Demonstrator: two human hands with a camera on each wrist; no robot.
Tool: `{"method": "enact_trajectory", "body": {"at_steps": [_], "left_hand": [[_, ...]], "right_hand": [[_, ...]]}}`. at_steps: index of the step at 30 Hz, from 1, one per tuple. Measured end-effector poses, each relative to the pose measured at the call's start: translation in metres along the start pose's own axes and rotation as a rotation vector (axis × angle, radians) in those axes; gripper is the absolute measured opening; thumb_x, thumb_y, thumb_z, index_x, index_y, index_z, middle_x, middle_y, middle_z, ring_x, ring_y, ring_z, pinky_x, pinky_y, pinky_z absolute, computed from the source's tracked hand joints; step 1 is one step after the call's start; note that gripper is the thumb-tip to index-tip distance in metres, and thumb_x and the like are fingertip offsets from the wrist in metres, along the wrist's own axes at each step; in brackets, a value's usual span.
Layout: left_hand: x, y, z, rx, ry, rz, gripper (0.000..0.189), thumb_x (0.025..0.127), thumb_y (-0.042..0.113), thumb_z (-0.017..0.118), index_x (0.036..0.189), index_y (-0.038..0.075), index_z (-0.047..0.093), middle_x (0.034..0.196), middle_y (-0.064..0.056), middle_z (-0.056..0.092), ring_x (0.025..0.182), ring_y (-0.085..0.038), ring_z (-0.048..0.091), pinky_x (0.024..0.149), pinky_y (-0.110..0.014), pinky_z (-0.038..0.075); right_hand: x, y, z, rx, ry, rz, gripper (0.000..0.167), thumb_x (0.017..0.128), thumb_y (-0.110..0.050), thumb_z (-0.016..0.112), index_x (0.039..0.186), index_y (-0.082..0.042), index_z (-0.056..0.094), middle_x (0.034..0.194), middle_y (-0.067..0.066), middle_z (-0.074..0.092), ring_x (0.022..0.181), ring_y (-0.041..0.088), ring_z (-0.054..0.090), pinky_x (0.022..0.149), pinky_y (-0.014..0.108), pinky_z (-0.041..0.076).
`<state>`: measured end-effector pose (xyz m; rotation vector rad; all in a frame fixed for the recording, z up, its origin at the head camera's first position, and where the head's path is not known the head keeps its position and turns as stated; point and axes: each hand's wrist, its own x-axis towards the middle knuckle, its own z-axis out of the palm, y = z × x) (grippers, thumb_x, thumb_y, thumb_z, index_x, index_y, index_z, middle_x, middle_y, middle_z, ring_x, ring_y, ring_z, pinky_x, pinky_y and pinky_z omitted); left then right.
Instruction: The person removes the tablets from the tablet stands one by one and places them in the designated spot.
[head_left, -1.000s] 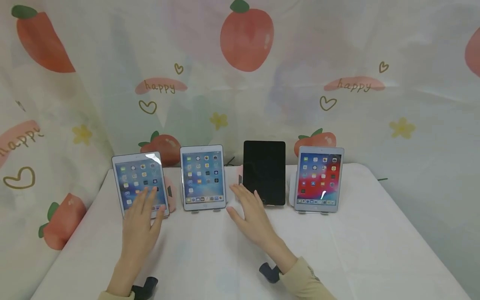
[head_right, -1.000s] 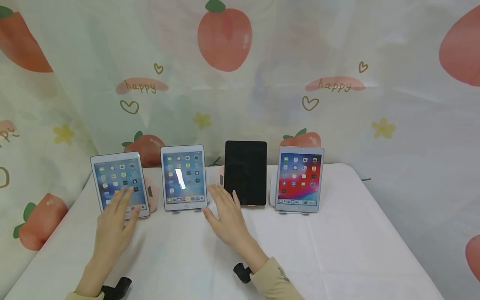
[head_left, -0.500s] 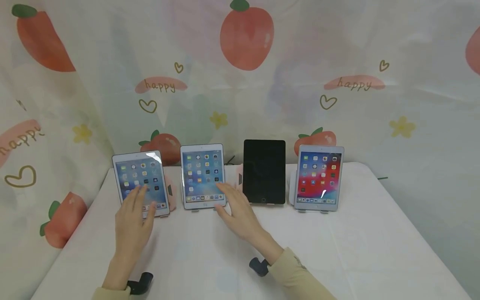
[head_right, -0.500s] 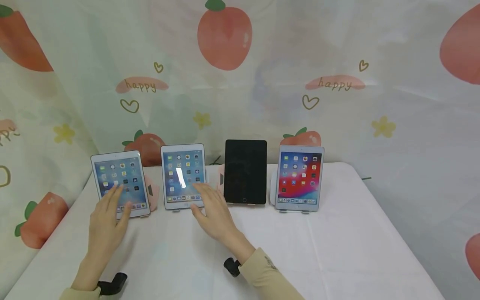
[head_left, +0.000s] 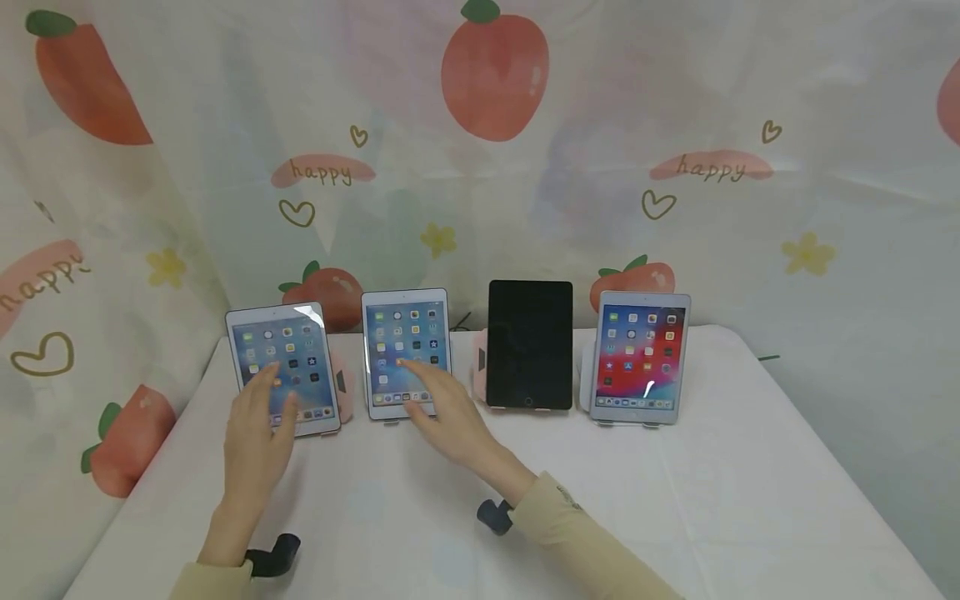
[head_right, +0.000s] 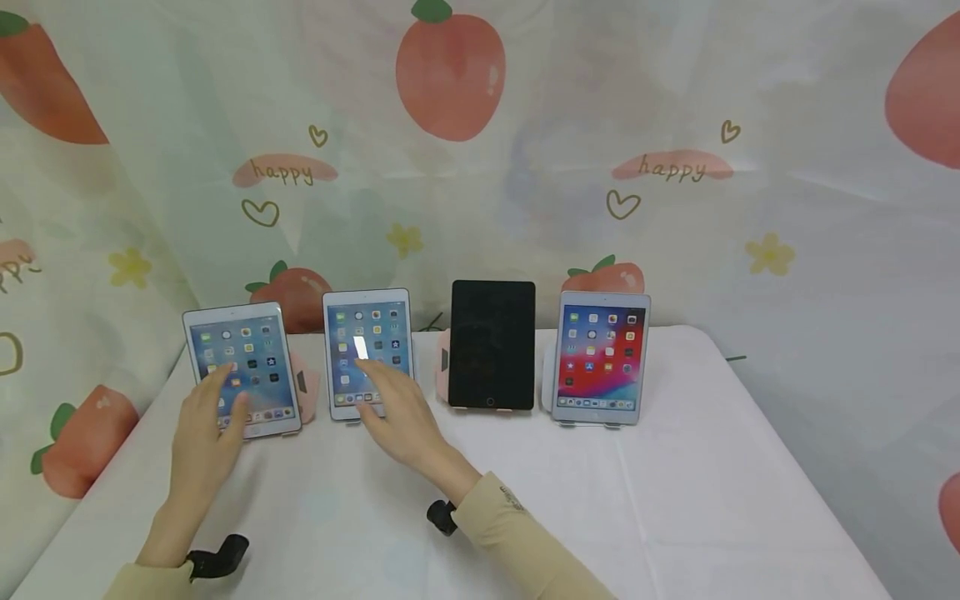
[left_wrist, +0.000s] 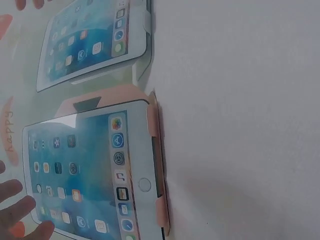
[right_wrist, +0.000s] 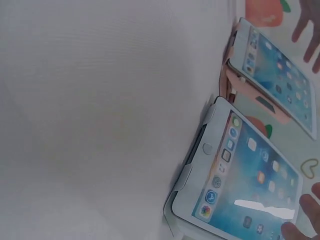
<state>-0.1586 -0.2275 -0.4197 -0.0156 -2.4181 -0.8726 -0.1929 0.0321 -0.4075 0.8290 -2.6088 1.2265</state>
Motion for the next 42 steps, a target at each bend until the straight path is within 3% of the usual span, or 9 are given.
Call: {"method": "enact_trajectory", "body": {"at_steps": [3, 14, 21, 24, 27, 32, 38, 42], "left_hand": [[0.004, -0.001, -0.002, -0.036, -0.009, -0.035, 0.048, 0.1, 0.023, 0.049, 0.143, 0.005, 0.04, 0.145, -0.023, 0.042, 0.135, -0.044, 0.036, 0.105, -0.065, 0.031], [0.015, -0.012, -0.005, -0.036, 0.01, -0.066, 0.045, 0.1, 0.023, 0.047, 0.141, 0.003, 0.043, 0.145, -0.024, 0.043, 0.134, -0.045, 0.036, 0.106, -0.064, 0.031], [0.023, -0.015, -0.006, -0.117, 0.052, -0.078, 0.044, 0.1, 0.02, 0.049, 0.138, -0.002, 0.046, 0.137, -0.027, 0.046, 0.129, -0.044, 0.041, 0.104, -0.063, 0.033], [0.028, -0.017, -0.005, -0.133, 0.083, -0.086, 0.043, 0.1, 0.019, 0.048, 0.137, -0.002, 0.046, 0.132, -0.028, 0.048, 0.123, -0.041, 0.046, 0.099, -0.043, 0.041], [0.034, -0.02, -0.004, -0.136, 0.111, -0.089, 0.041, 0.099, 0.017, 0.048, 0.135, -0.003, 0.048, 0.127, -0.027, 0.05, 0.117, -0.04, 0.05, 0.088, -0.028, 0.037], [0.04, -0.026, -0.006, -0.132, 0.121, -0.108, 0.04, 0.099, 0.016, 0.048, 0.134, -0.003, 0.048, 0.127, -0.026, 0.05, 0.116, -0.038, 0.051, 0.086, -0.026, 0.036], [0.047, -0.032, -0.009, -0.128, 0.144, -0.122, 0.038, 0.099, 0.014, 0.048, 0.132, -0.002, 0.05, 0.125, -0.024, 0.052, 0.114, -0.034, 0.052, 0.083, -0.009, 0.033], [0.053, -0.035, -0.01, -0.143, 0.173, -0.12, 0.037, 0.097, 0.011, 0.049, 0.13, -0.005, 0.051, 0.121, -0.026, 0.052, 0.111, -0.035, 0.054, 0.081, -0.006, 0.034]], "right_hand": [[0.005, -0.001, 0.002, 0.022, -0.009, -0.004, 0.054, 0.096, -0.021, 0.054, 0.147, -0.018, 0.037, 0.151, 0.006, 0.043, 0.14, 0.026, 0.038, 0.114, 0.049, 0.032], [0.035, -0.001, 0.013, 0.035, -0.024, -0.036, 0.054, 0.096, -0.016, 0.056, 0.147, -0.014, 0.037, 0.148, 0.007, 0.045, 0.136, 0.024, 0.045, 0.109, 0.042, 0.041], [0.054, -0.01, 0.02, 0.061, -0.047, -0.029, 0.054, 0.096, -0.014, 0.056, 0.147, -0.017, 0.038, 0.149, 0.003, 0.044, 0.138, 0.021, 0.042, 0.112, 0.04, 0.039], [0.062, -0.016, 0.024, 0.079, -0.059, -0.016, 0.056, 0.095, -0.013, 0.057, 0.147, -0.019, 0.038, 0.148, 0.003, 0.046, 0.138, 0.02, 0.042, 0.111, 0.039, 0.04], [0.07, -0.02, 0.028, 0.103, -0.073, -0.009, 0.056, 0.095, -0.012, 0.057, 0.147, -0.019, 0.037, 0.147, 0.003, 0.047, 0.137, 0.02, 0.043, 0.11, 0.038, 0.041], [0.083, -0.022, 0.036, 0.127, -0.094, 0.015, 0.056, 0.095, -0.013, 0.057, 0.147, -0.02, 0.036, 0.145, 0.003, 0.048, 0.131, 0.019, 0.048, 0.105, 0.036, 0.045], [0.099, -0.023, 0.041, 0.159, -0.093, 0.042, 0.056, 0.094, -0.01, 0.058, 0.146, -0.018, 0.037, 0.141, 0.005, 0.051, 0.125, 0.02, 0.053, 0.098, 0.03, 0.049], [0.108, -0.025, 0.042, 0.201, -0.097, 0.05, 0.057, 0.093, -0.008, 0.059, 0.145, -0.016, 0.038, 0.138, 0.007, 0.052, 0.122, 0.02, 0.054, 0.1, 0.028, 0.047]]}}
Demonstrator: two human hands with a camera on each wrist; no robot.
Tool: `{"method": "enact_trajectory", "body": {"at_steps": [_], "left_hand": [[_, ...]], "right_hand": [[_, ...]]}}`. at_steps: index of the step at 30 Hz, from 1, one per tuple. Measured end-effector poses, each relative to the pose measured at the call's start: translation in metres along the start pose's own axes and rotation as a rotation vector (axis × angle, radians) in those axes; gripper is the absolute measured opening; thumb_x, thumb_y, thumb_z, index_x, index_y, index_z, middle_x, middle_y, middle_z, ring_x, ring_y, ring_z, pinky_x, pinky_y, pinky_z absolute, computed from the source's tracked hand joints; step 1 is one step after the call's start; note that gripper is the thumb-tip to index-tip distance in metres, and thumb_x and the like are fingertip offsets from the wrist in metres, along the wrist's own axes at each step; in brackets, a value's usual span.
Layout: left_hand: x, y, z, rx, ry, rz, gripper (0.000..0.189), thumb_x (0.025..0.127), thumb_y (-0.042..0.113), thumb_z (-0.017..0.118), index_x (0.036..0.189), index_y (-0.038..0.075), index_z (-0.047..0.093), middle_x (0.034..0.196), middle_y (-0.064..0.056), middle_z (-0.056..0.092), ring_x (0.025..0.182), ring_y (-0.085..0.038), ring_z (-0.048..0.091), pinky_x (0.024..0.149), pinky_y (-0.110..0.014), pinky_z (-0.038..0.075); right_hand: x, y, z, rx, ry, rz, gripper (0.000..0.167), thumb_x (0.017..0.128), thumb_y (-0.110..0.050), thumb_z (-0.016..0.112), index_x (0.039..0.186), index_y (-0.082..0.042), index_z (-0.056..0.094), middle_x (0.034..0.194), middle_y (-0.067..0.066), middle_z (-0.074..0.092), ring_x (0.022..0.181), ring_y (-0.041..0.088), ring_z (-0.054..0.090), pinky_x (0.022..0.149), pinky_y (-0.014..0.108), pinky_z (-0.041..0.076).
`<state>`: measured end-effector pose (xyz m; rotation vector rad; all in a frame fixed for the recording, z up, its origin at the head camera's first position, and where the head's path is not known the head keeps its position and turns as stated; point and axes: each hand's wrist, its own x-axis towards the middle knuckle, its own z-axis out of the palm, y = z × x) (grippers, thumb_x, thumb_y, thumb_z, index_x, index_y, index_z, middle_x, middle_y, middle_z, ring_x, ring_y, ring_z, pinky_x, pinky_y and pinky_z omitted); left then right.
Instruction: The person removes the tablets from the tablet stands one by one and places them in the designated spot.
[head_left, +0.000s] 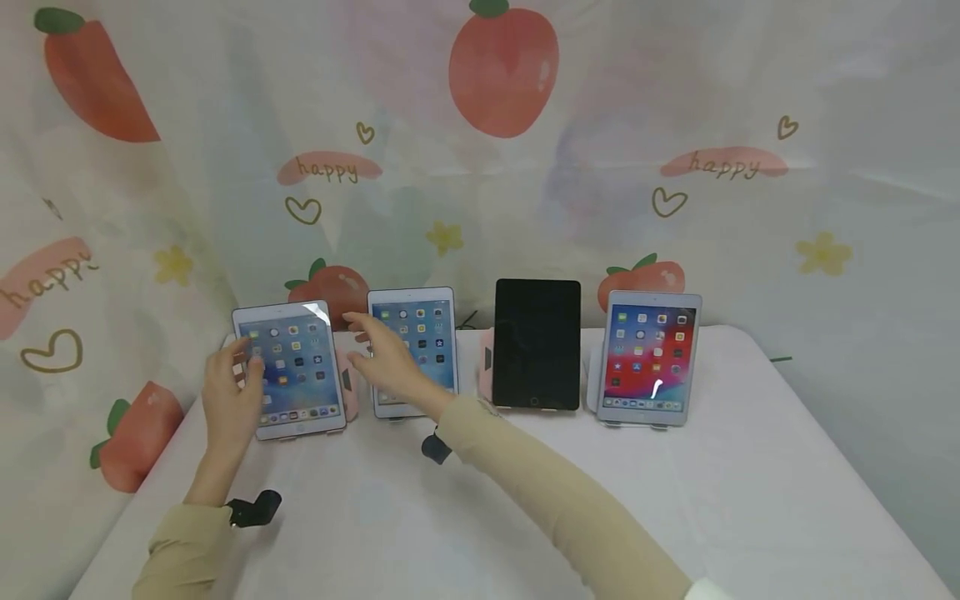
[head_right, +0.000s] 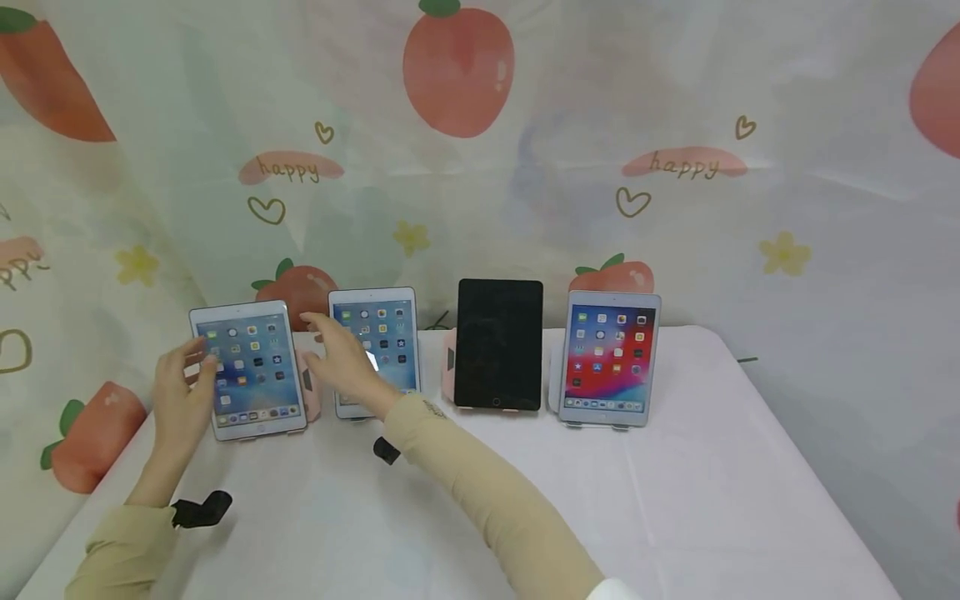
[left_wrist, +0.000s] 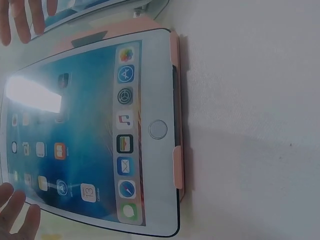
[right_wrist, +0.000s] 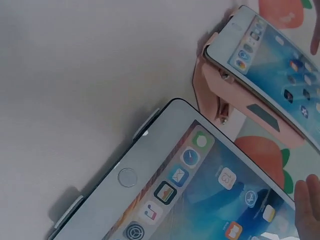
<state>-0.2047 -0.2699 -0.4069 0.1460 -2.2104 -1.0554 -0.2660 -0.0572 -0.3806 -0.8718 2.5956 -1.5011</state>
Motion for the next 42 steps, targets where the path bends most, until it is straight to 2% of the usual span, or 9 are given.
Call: {"method": "enact_trajectory", "body": {"at_steps": [5, 10, 20, 24, 29, 32, 36, 39, 42], "left_hand": [[0.009, -0.002, -0.001, 0.008, 0.031, -0.016, 0.037, 0.098, 0.013, 0.049, 0.13, -0.005, 0.05, 0.122, -0.024, 0.051, 0.112, -0.034, 0.054, 0.08, -0.003, 0.035], [0.016, -0.005, -0.004, 0.039, 0.045, -0.034, 0.037, 0.097, 0.012, 0.048, 0.131, -0.003, 0.05, 0.124, -0.023, 0.052, 0.113, -0.035, 0.056, 0.082, -0.014, 0.043], [0.029, -0.007, -0.009, 0.02, 0.038, -0.079, 0.036, 0.094, 0.004, 0.044, 0.129, -0.005, 0.049, 0.124, -0.024, 0.052, 0.114, -0.037, 0.055, 0.078, -0.013, 0.034], [0.036, -0.009, -0.009, 0.012, 0.039, -0.117, 0.037, 0.094, 0.004, 0.043, 0.13, -0.004, 0.046, 0.124, -0.023, 0.052, 0.111, -0.035, 0.054, 0.085, -0.028, 0.042], [0.042, -0.015, -0.008, -0.007, 0.011, -0.148, 0.04, 0.095, 0.004, 0.042, 0.135, -0.003, 0.044, 0.124, -0.026, 0.051, 0.112, -0.038, 0.053, 0.094, -0.048, 0.042], [0.043, -0.018, -0.009, 0.004, -0.03, -0.192, 0.041, 0.097, 0.008, 0.041, 0.138, 0.003, 0.043, 0.127, -0.022, 0.052, 0.111, -0.03, 0.053, 0.091, -0.034, 0.045], [0.045, -0.023, -0.011, -0.01, -0.09, -0.258, 0.042, 0.099, 0.014, 0.041, 0.141, 0.01, 0.041, 0.128, -0.015, 0.053, 0.1, -0.008, 0.049, 0.076, -0.006, 0.042], [0.046, -0.026, -0.013, -0.031, -0.124, -0.288, 0.043, 0.1, 0.015, 0.041, 0.143, 0.012, 0.04, 0.129, -0.014, 0.052, 0.092, 0.002, 0.045, 0.071, -0.001, 0.041], [0.046, -0.028, -0.013, -0.024, -0.145, -0.288, 0.043, 0.1, 0.016, 0.041, 0.143, 0.013, 0.041, 0.129, -0.014, 0.052, 0.092, 0.003, 0.043, 0.071, -0.001, 0.04]], "right_hand": [[0.012, -0.003, 0.001, 0.059, 0.002, 0.006, 0.056, 0.093, -0.006, 0.058, 0.145, -0.012, 0.038, 0.135, 0.01, 0.052, 0.12, 0.022, 0.054, 0.102, 0.033, 0.048], [0.024, -0.006, 0.004, 0.103, 0.015, 0.064, 0.055, 0.093, -0.007, 0.059, 0.144, -0.014, 0.039, 0.13, 0.01, 0.055, 0.115, 0.022, 0.057, 0.093, 0.027, 0.051], [0.04, -0.01, 0.015, 0.193, 0.041, 0.144, 0.053, 0.091, -0.005, 0.061, 0.14, -0.016, 0.045, 0.115, 0.01, 0.06, 0.099, 0.018, 0.061, 0.077, 0.018, 0.05], [0.042, -0.01, 0.019, 0.19, 0.046, 0.152, 0.053, 0.092, -0.004, 0.061, 0.14, -0.015, 0.045, 0.112, 0.011, 0.061, 0.098, 0.019, 0.061, 0.076, 0.018, 0.049], [0.043, -0.008, 0.024, 0.176, 0.066, 0.178, 0.054, 0.092, -0.004, 0.06, 0.142, -0.017, 0.044, 0.111, 0.011, 0.06, 0.098, 0.018, 0.061, 0.075, 0.019, 0.049], [0.044, -0.007, 0.026, 0.163, 0.081, 0.187, 0.055, 0.091, -0.005, 0.061, 0.142, -0.018, 0.044, 0.109, 0.01, 0.061, 0.096, 0.018, 0.062, 0.074, 0.019, 0.049], [0.045, -0.006, 0.028, 0.157, 0.093, 0.184, 0.054, 0.091, -0.005, 0.061, 0.141, -0.019, 0.045, 0.109, 0.01, 0.062, 0.094, 0.017, 0.062, 0.074, 0.019, 0.049], [0.045, -0.006, 0.029, 0.17, 0.099, 0.183, 0.053, 0.091, -0.005, 0.061, 0.14, -0.019, 0.046, 0.108, 0.01, 0.062, 0.093, 0.016, 0.061, 0.075, 0.019, 0.049], [0.046, -0.007, 0.029, 0.18, 0.103, 0.187, 0.052, 0.091, -0.005, 0.061, 0.14, -0.019, 0.046, 0.108, 0.01, 0.062, 0.091, 0.015, 0.06, 0.074, 0.019, 0.049]]}}
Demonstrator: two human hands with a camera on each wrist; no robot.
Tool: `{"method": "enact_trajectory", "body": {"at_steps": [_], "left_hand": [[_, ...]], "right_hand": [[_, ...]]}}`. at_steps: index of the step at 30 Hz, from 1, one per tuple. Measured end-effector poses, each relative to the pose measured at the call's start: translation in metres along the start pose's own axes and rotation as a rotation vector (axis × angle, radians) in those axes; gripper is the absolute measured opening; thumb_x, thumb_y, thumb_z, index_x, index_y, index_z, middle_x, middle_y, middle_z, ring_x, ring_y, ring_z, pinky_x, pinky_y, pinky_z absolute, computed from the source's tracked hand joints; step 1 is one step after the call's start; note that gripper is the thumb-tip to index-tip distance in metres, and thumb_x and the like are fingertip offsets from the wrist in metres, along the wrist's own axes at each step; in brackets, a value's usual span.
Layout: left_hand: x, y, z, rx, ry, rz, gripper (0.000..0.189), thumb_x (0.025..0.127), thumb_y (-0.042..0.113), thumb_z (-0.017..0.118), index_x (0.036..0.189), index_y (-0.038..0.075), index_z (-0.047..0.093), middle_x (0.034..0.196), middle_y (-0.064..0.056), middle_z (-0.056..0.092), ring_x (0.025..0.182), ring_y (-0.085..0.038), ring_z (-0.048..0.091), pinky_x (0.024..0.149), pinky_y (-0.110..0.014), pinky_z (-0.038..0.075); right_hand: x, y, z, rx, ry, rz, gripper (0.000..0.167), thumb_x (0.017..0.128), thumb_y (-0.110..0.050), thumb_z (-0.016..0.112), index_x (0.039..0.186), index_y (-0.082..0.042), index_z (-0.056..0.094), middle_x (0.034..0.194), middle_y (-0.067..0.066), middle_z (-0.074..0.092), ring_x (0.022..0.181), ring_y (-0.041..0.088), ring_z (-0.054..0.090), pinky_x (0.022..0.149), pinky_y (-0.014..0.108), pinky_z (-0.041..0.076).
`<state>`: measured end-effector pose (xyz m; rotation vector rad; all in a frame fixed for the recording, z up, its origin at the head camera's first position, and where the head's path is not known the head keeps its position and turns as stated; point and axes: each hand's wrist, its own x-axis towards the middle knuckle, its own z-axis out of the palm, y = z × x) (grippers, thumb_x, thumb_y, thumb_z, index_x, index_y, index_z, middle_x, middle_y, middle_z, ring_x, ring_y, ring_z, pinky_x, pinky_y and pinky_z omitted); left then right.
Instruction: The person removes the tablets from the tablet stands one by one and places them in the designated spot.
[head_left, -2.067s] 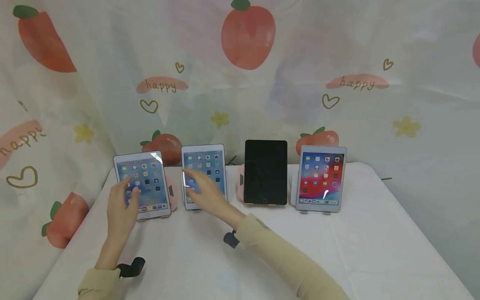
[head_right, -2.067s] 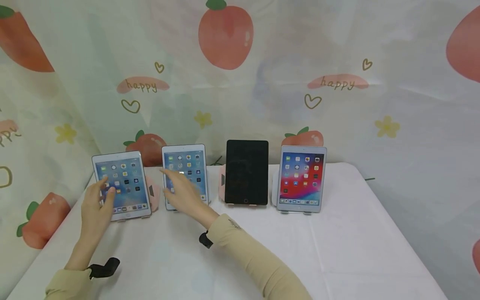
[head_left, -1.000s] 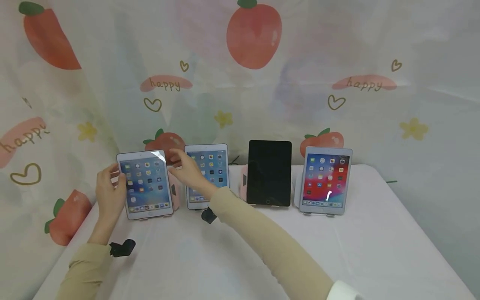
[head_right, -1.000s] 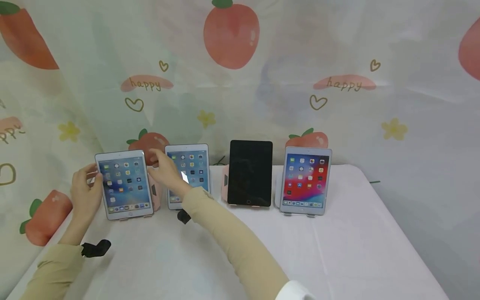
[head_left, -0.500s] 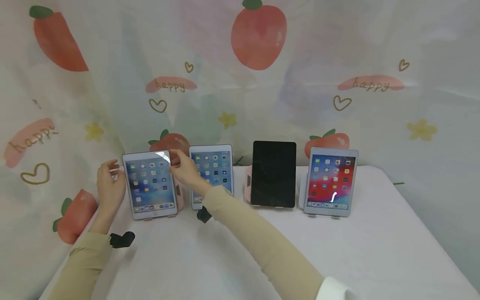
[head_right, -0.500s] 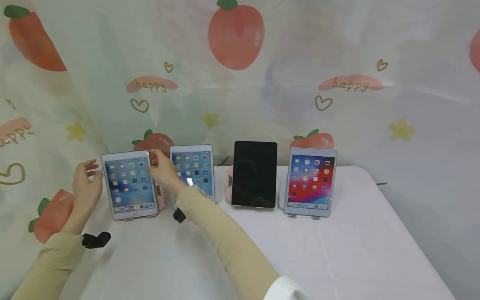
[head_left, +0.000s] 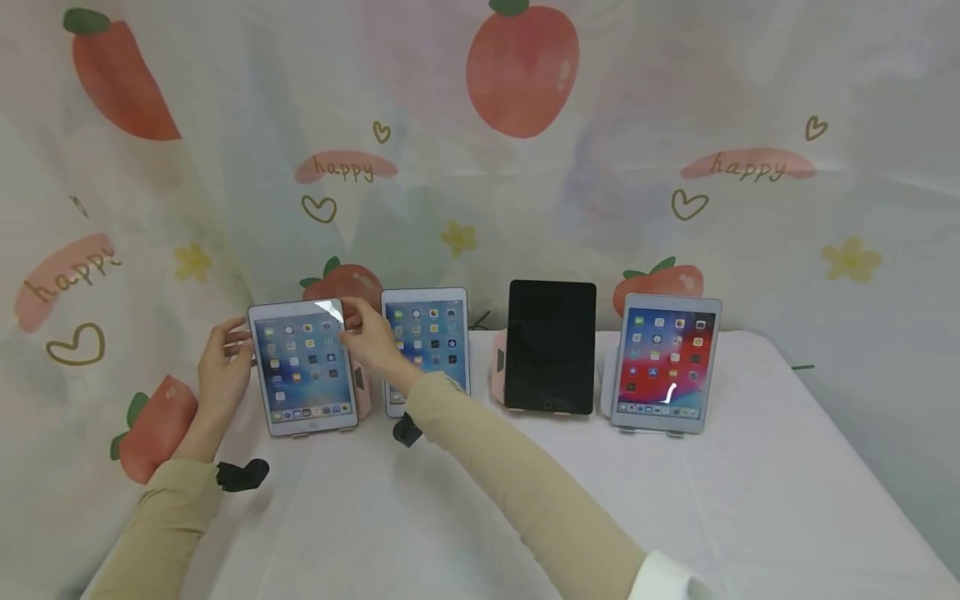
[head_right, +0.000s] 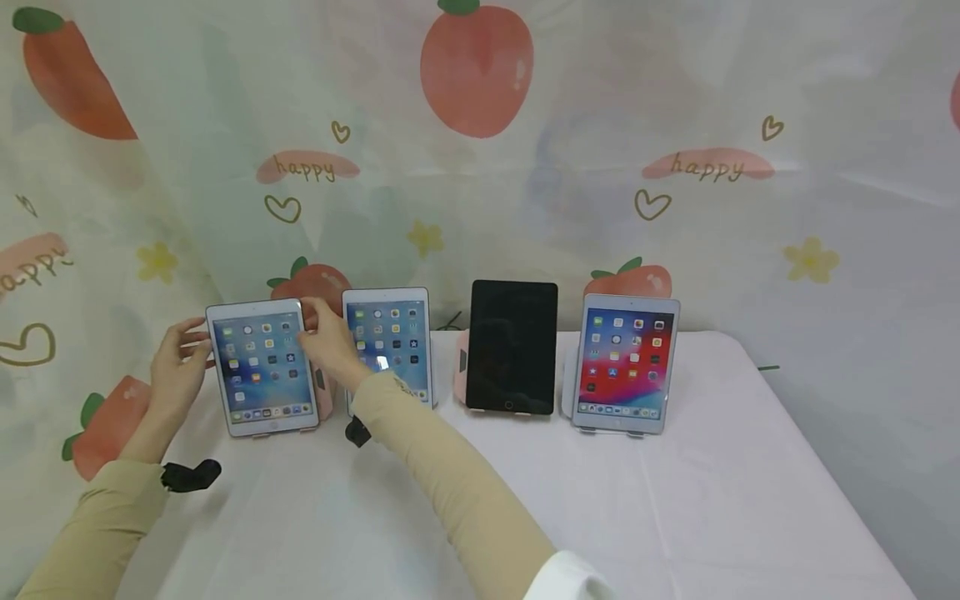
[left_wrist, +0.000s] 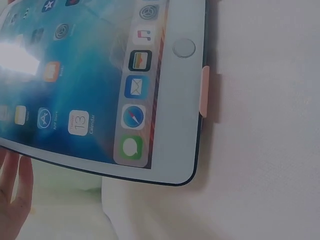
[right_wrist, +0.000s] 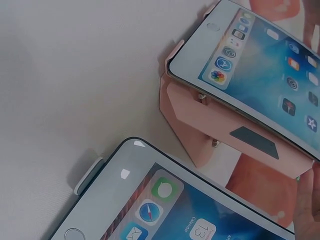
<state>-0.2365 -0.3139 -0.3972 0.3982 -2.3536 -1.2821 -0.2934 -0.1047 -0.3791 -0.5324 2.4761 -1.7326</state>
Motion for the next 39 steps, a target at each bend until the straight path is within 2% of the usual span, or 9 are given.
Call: {"method": "enact_trajectory", "body": {"at_steps": [4, 12, 22, 30, 39], "left_hand": [[0.001, -0.001, 0.001, 0.019, -0.01, 0.022, 0.043, 0.1, 0.017, 0.043, 0.142, 0.012, 0.042, 0.128, -0.016, 0.053, 0.094, 0.0, 0.044, 0.07, -0.002, 0.039], [0.001, 0.0, 0.004, 0.008, 0.033, 0.056, 0.04, 0.099, 0.016, 0.045, 0.139, 0.011, 0.046, 0.119, -0.013, 0.054, 0.086, 0.007, 0.041, 0.067, -0.001, 0.038], [0.0, -0.003, -0.002, 0.001, -0.034, 0.078, 0.044, 0.101, 0.017, 0.044, 0.144, 0.013, 0.039, 0.121, -0.011, 0.05, 0.09, 0.005, 0.041, 0.069, 0.001, 0.04], [-0.003, -0.007, -0.006, -0.096, -0.076, 0.102, 0.044, 0.101, 0.017, 0.045, 0.144, 0.016, 0.04, 0.104, 0.019, 0.043, 0.092, 0.003, 0.046, 0.073, -0.001, 0.044], [-0.001, -0.014, -0.014, -0.283, -0.154, 0.088, 0.043, 0.1, 0.013, 0.048, 0.14, 0.026, 0.045, 0.104, 0.017, 0.047, 0.093, 0.002, 0.05, 0.075, -0.004, 0.047]], "right_hand": [[0.0, -0.001, 0.0, 0.001, -0.002, 0.011, 0.052, 0.092, -0.006, 0.061, 0.14, -0.019, 0.046, 0.108, 0.01, 0.062, 0.091, 0.015, 0.06, 0.074, 0.019, 0.049], [-0.002, -0.004, -0.001, 0.038, -0.012, 0.029, 0.054, 0.09, -0.004, 0.062, 0.14, -0.02, 0.047, 0.107, 0.009, 0.061, 0.092, 0.016, 0.061, 0.074, 0.02, 0.049], [-0.005, -0.003, 0.001, 0.001, 0.006, 0.003, 0.056, 0.089, -0.002, 0.061, 0.139, -0.021, 0.046, 0.108, 0.008, 0.061, 0.092, 0.014, 0.06, 0.074, 0.018, 0.048], [-0.01, -0.003, 0.001, -0.021, 0.019, -0.04, 0.054, 0.091, -0.002, 0.058, 0.14, -0.023, 0.045, 0.107, 0.006, 0.061, 0.087, 0.01, 0.056, 0.066, 0.017, 0.044], [-0.021, -0.003, 0.008, -0.012, 0.048, -0.061, 0.057, 0.093, -0.001, 0.056, 0.14, -0.029, 0.04, 0.1, 0.005, 0.059, 0.077, 0.007, 0.053, 0.06, 0.017, 0.044]]}}
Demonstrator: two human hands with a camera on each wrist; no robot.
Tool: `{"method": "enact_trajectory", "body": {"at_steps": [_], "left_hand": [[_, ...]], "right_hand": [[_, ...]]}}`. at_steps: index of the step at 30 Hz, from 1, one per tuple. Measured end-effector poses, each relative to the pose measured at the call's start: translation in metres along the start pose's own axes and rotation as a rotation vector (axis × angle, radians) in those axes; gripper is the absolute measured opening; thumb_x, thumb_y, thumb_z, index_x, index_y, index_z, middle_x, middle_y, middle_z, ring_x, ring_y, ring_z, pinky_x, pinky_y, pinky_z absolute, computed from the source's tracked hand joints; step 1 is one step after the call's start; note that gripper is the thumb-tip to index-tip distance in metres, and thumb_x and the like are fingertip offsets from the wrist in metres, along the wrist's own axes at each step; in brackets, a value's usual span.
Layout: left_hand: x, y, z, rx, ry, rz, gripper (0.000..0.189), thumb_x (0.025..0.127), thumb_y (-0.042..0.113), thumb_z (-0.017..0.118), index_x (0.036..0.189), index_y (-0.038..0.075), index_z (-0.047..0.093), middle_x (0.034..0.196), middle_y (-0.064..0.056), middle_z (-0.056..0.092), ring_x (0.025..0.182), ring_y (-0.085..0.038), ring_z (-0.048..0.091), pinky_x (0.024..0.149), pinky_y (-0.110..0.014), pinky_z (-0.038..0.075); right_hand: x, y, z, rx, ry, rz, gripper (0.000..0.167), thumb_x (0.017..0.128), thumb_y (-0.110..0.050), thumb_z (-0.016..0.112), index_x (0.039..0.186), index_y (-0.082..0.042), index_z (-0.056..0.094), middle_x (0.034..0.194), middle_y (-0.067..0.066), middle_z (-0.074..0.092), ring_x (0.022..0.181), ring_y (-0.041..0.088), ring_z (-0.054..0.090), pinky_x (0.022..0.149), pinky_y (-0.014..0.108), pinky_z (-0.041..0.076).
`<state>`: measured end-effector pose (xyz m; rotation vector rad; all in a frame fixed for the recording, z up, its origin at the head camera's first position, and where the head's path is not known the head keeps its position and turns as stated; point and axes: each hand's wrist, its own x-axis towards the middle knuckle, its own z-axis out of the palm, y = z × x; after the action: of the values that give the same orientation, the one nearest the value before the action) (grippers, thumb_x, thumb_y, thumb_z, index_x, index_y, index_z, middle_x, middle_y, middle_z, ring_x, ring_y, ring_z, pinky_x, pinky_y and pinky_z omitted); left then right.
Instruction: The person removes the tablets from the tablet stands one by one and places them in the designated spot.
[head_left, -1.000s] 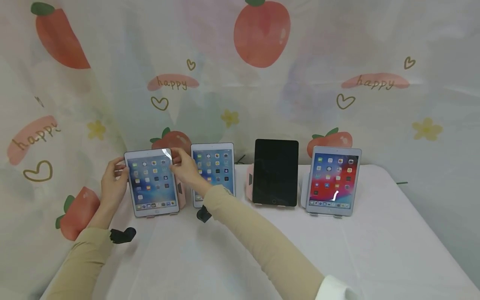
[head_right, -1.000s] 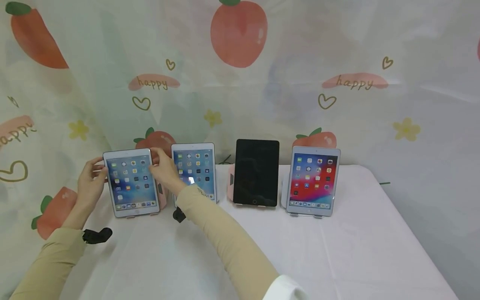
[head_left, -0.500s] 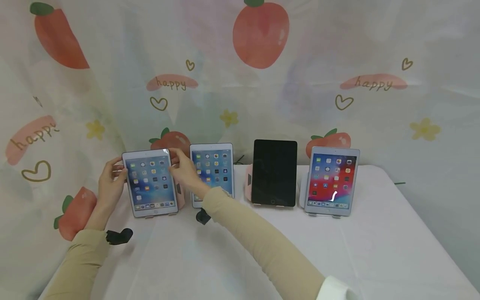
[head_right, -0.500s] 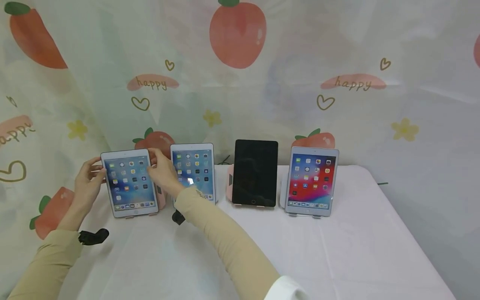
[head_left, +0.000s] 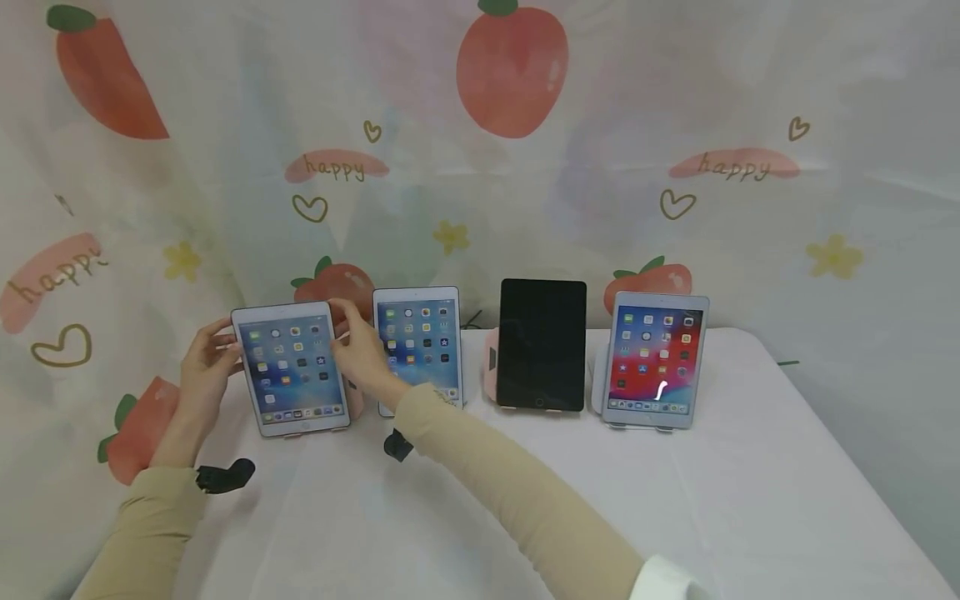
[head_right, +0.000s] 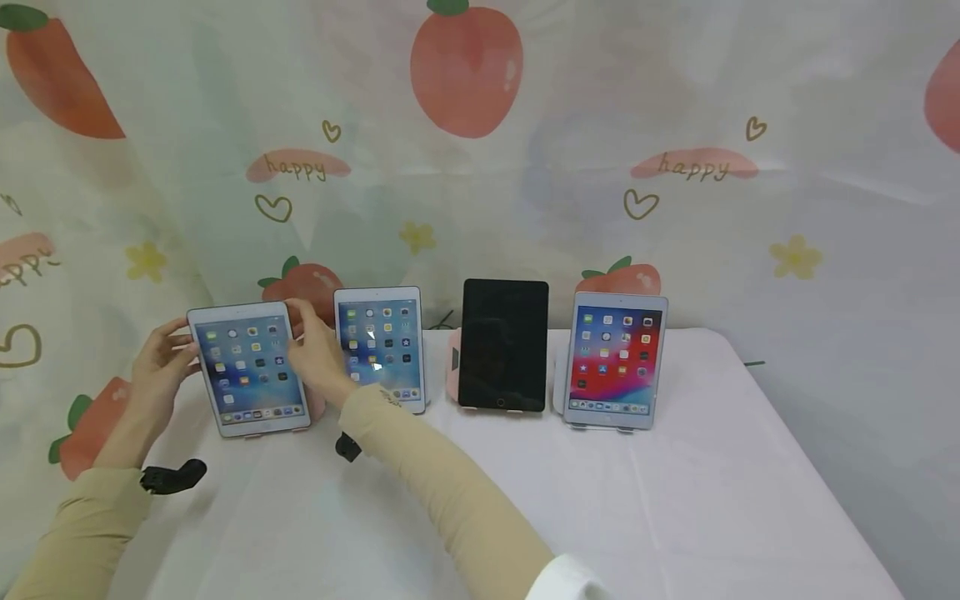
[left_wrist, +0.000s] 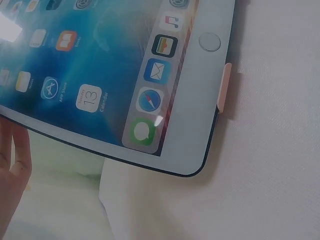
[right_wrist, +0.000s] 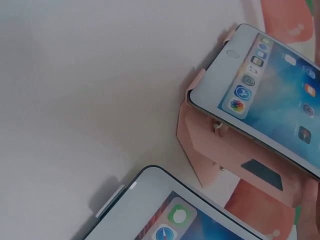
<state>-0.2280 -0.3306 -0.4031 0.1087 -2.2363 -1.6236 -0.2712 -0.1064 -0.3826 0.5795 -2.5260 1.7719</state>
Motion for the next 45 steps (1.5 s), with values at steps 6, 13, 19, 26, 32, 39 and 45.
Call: {"method": "enact_trajectory", "body": {"at_steps": [6, 13, 19, 26, 32, 39, 45], "left_hand": [[-0.003, -0.003, -0.002, -0.186, -0.007, 0.002, 0.043, 0.097, 0.004, 0.052, 0.135, 0.023, 0.051, 0.102, 0.01, 0.05, 0.091, 0.0, 0.053, 0.074, -0.005, 0.048], [-0.006, 0.001, -0.001, -0.251, -0.005, -0.008, 0.042, 0.096, 0.005, 0.053, 0.134, 0.023, 0.052, 0.103, 0.009, 0.051, 0.093, -0.001, 0.053, 0.076, -0.006, 0.048], [-0.008, 0.007, 0.0, -0.335, 0.014, -0.023, 0.042, 0.095, 0.003, 0.053, 0.134, 0.021, 0.053, 0.103, 0.007, 0.052, 0.093, -0.004, 0.053, 0.076, -0.008, 0.049], [-0.01, 0.013, 0.0, -0.385, 0.023, -0.04, 0.043, 0.095, 0.003, 0.053, 0.134, 0.022, 0.053, 0.104, 0.008, 0.053, 0.094, -0.005, 0.051, 0.076, -0.009, 0.049], [-0.017, 0.022, -0.001, -0.375, 0.027, -0.041, 0.043, 0.095, 0.003, 0.053, 0.134, 0.022, 0.053, 0.104, 0.008, 0.053, 0.094, -0.005, 0.05, 0.077, -0.008, 0.048], [-0.027, 0.031, 0.0, -0.384, 0.012, -0.027, 0.041, 0.095, 0.007, 0.055, 0.134, 0.022, 0.053, 0.106, 0.008, 0.052, 0.097, -0.006, 0.049, 0.079, -0.008, 0.048], [-0.037, 0.036, -0.001, -0.369, 0.001, 0.006, 0.043, 0.096, 0.002, 0.052, 0.134, 0.02, 0.052, 0.106, 0.008, 0.052, 0.097, -0.003, 0.049, 0.079, -0.007, 0.048]], "right_hand": [[-0.003, 0.002, 0.004, -0.027, 0.007, -0.012, 0.059, 0.093, -0.002, 0.056, 0.141, -0.032, 0.037, 0.098, 0.004, 0.058, 0.073, 0.007, 0.051, 0.054, 0.018, 0.042], [-0.006, 0.0, 0.003, -0.042, 0.025, -0.014, 0.059, 0.093, -0.002, 0.057, 0.139, -0.034, 0.038, 0.098, 0.004, 0.058, 0.075, 0.008, 0.051, 0.058, 0.017, 0.041], [-0.007, -0.001, 0.002, -0.054, 0.049, -0.037, 0.059, 0.091, -0.001, 0.058, 0.137, -0.033, 0.04, 0.096, 0.004, 0.06, 0.071, 0.006, 0.051, 0.054, 0.017, 0.039], [-0.009, -0.004, -0.002, -0.004, 0.046, -0.046, 0.057, 0.091, -0.001, 0.057, 0.137, -0.032, 0.041, 0.096, 0.005, 0.058, 0.072, 0.007, 0.051, 0.053, 0.018, 0.039], [-0.012, -0.007, -0.007, 0.01, 0.039, -0.075, 0.057, 0.091, 0.0, 0.058, 0.137, -0.03, 0.042, 0.096, 0.006, 0.058, 0.074, 0.009, 0.053, 0.055, 0.017, 0.04], [-0.022, -0.011, -0.015, 0.025, 0.026, -0.097, 0.057, 0.091, 0.001, 0.057, 0.137, -0.029, 0.042, 0.096, 0.007, 0.059, 0.074, 0.008, 0.053, 0.055, 0.017, 0.04], [-0.032, -0.013, -0.019, 0.094, 0.006, -0.11, 0.057, 0.09, 0.004, 0.056, 0.137, -0.026, 0.044, 0.097, 0.009, 0.057, 0.074, 0.008, 0.051, 0.061, 0.016, 0.042]]}}
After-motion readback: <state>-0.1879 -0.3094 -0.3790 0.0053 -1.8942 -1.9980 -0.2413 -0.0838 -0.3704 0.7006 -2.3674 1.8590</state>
